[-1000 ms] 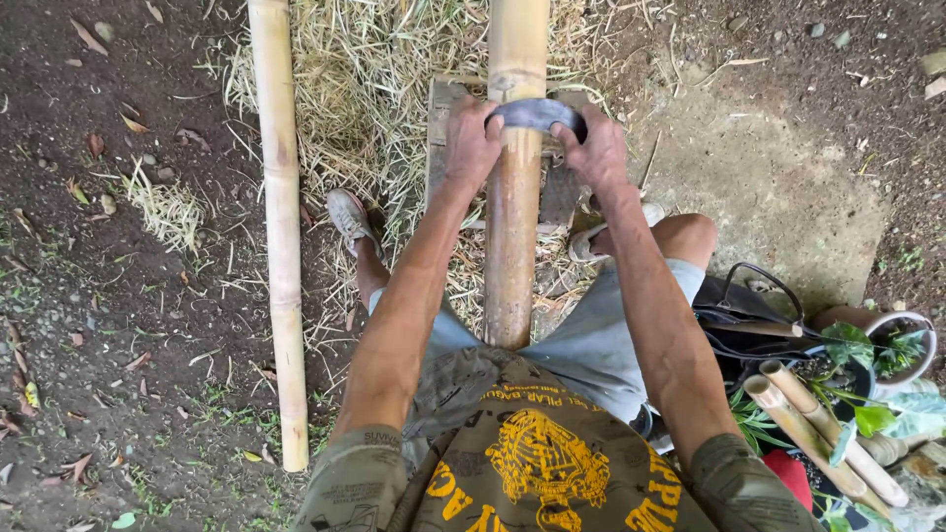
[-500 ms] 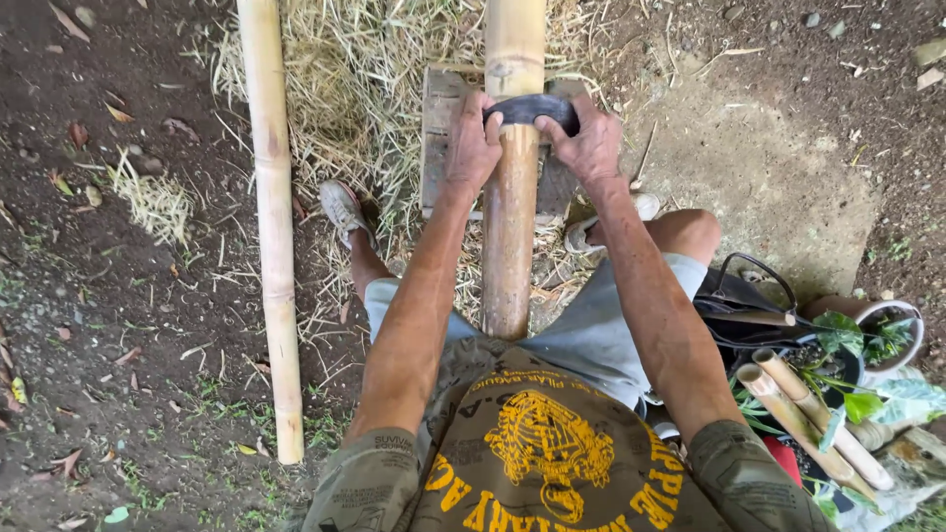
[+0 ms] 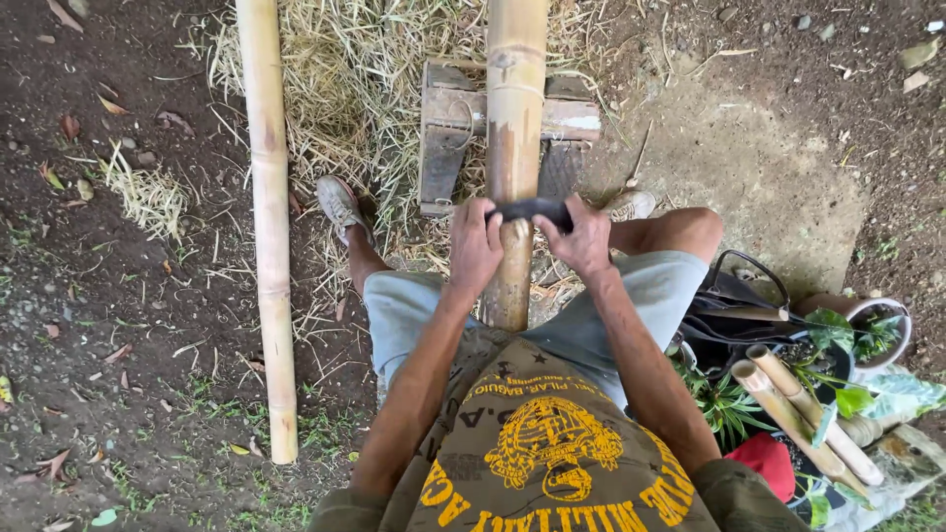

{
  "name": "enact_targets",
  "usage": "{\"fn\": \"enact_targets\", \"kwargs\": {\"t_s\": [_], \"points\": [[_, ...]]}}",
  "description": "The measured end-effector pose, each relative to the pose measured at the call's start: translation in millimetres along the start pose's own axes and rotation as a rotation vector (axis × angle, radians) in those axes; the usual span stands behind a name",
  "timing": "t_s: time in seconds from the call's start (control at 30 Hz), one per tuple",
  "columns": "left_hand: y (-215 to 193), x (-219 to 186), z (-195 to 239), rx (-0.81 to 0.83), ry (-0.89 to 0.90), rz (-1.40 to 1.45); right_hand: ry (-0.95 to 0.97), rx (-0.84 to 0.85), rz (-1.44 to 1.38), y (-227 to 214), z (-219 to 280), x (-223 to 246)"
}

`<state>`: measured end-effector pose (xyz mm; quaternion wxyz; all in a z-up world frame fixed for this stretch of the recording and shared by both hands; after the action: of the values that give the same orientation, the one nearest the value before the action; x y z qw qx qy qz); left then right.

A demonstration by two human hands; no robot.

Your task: The person is carving and smoothing a piece of bamboo using a curved blade and then a metal scraper.

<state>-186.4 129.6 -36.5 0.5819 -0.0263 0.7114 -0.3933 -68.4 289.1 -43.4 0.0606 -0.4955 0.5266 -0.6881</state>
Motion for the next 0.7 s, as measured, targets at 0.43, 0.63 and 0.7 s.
{"fn": "enact_targets", "kwargs": {"t_s": [0.43,0.63,0.7], "points": [[60.8,14.0,-101.4,0.088,0.054,-0.055,0.172,-0.052,-0.061,18.7,-75.1,-40.1],[68.8,15.7,-142.4,0.059,0.081,-0.044,0.178,-0.089,0.022,12.5,-117.1,-32.3],[62.1,10.8,-142.8,0.021,0.103,0.008,0.197,-0.108,0.006,11.4,-116.4,-30.9]]}}
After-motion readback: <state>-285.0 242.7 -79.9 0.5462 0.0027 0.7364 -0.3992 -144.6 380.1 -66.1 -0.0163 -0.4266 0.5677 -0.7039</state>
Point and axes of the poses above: each hand's wrist, its own z-axis away from the middle knuckle, its own y-axis out of the palm, x = y × z, the point moved 6 cm from there along -z, towards the middle knuckle, and after that the axes turned 9 degrees about -x, right-handed, at the moved point
